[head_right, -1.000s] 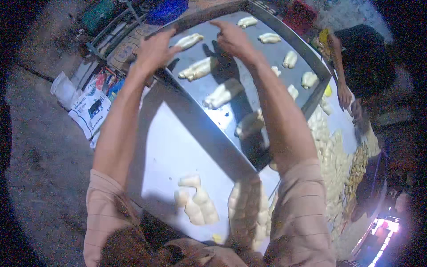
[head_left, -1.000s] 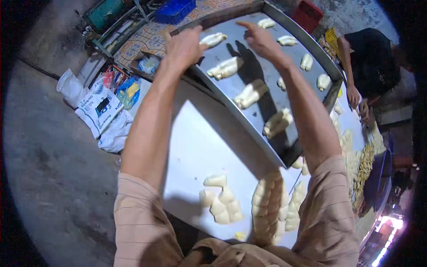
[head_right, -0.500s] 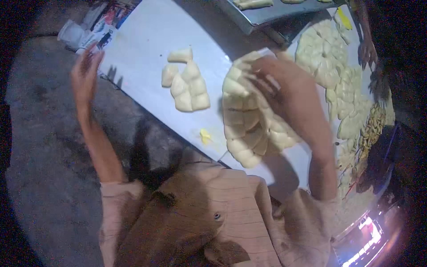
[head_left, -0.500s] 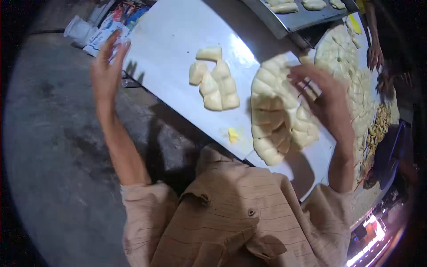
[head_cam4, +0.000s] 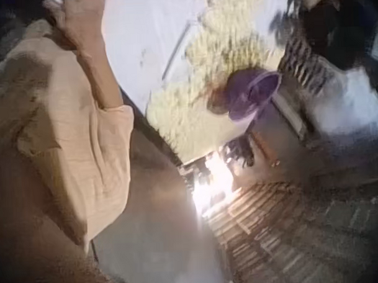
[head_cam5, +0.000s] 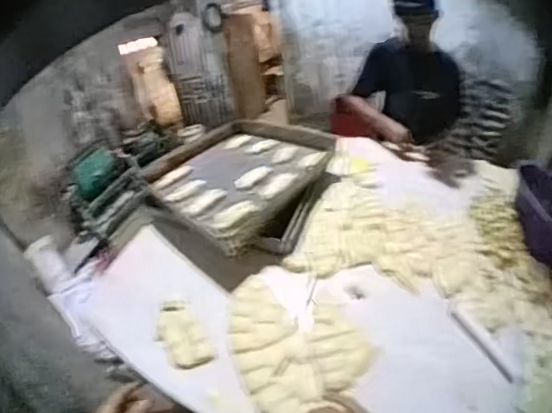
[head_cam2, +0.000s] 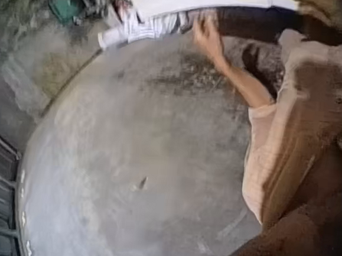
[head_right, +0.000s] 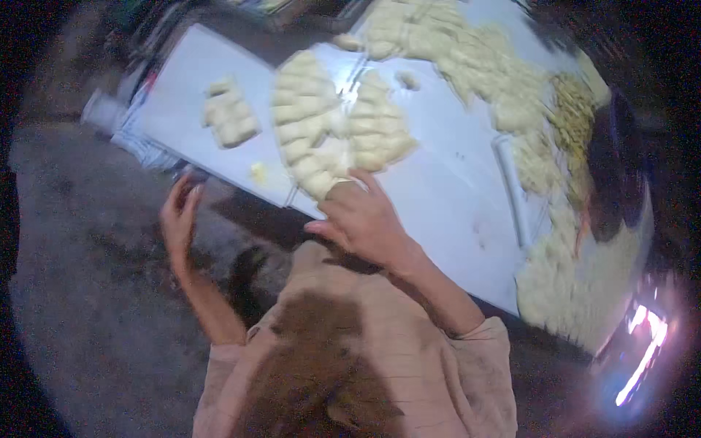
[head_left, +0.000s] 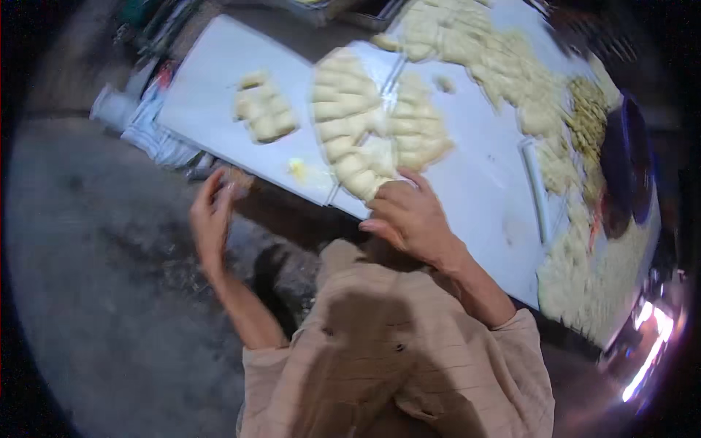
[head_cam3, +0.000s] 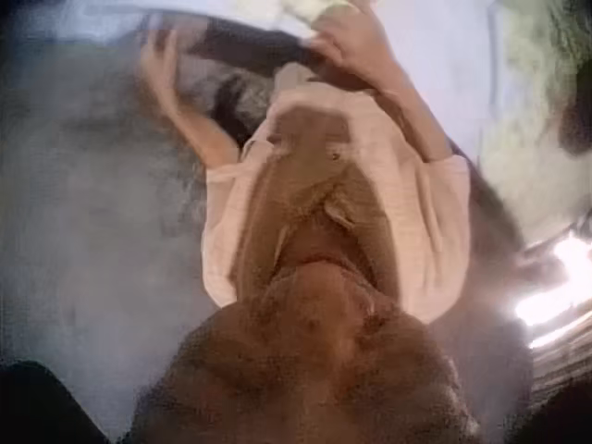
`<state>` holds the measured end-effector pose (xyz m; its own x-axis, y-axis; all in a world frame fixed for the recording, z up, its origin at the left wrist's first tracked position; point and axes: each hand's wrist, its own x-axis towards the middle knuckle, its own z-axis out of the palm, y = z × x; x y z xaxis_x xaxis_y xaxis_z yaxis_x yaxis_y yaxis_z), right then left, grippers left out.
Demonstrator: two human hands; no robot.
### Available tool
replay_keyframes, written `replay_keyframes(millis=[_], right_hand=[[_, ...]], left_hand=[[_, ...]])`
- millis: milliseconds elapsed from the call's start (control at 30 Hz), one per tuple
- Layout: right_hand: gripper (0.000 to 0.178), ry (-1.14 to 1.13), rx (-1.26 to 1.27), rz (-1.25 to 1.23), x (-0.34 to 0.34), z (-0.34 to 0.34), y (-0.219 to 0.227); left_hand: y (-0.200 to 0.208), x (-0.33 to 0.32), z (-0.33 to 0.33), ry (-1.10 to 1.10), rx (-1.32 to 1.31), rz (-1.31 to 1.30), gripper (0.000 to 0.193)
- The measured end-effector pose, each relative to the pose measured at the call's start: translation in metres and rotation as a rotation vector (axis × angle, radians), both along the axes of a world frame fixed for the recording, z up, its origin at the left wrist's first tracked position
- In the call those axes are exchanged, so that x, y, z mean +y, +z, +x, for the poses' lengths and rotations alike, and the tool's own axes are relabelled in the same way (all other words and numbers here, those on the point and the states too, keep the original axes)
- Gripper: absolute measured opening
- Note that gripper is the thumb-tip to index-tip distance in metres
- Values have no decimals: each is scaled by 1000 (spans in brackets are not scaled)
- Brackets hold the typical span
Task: The person flattens pieces of dough with a rolling pin, applies a filling from a bowl with a spatula, and then rolls the dough into individual rolls before placing them onto a metal tray.
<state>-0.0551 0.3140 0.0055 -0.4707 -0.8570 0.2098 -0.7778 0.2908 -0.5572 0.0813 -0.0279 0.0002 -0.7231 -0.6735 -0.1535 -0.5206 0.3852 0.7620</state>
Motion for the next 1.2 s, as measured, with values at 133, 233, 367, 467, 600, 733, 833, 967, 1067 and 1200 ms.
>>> replay_keyframes(millis=[133, 233, 367, 467, 600, 733, 833, 967, 1067, 1200], right_hand=[[49, -561, 31, 175, 142, 26, -24], [75, -825, 138, 415, 175, 61, -39], [85, -576, -148, 218, 123, 70, -45], [79, -837, 89, 437, 157, 53, -50], [71, -1263, 20, 657, 250, 56, -45], [44, -1096, -131, 92, 204, 22, -23], [34, -864, -276, -170, 111, -22, 5], [40, -675, -148, -99, 9, -115, -23], [40, -712, -40, 68, -38, -161, -28], [31, -581, 128, 67, -51, -179, -38]], left_hand=[[2, 9, 32, 13, 121, -12, 42], [5, 21, 15, -38, 115, -13, 43], [13, 45, -29, -184, 97, 8, 43], [39, 94, -74, -417, 107, -190, 43], [37, 131, -102, -613, 155, -215, 41], [22, 137, -128, -637, 65, -182, 42], [11, 139, -159, -588, 144, -207, 43], [2, 146, -204, -571, 185, -373, 45], [-4, 160, -229, -568, 124, -519, 49], [-11, 157, -244, -579, -36, -523, 50]])
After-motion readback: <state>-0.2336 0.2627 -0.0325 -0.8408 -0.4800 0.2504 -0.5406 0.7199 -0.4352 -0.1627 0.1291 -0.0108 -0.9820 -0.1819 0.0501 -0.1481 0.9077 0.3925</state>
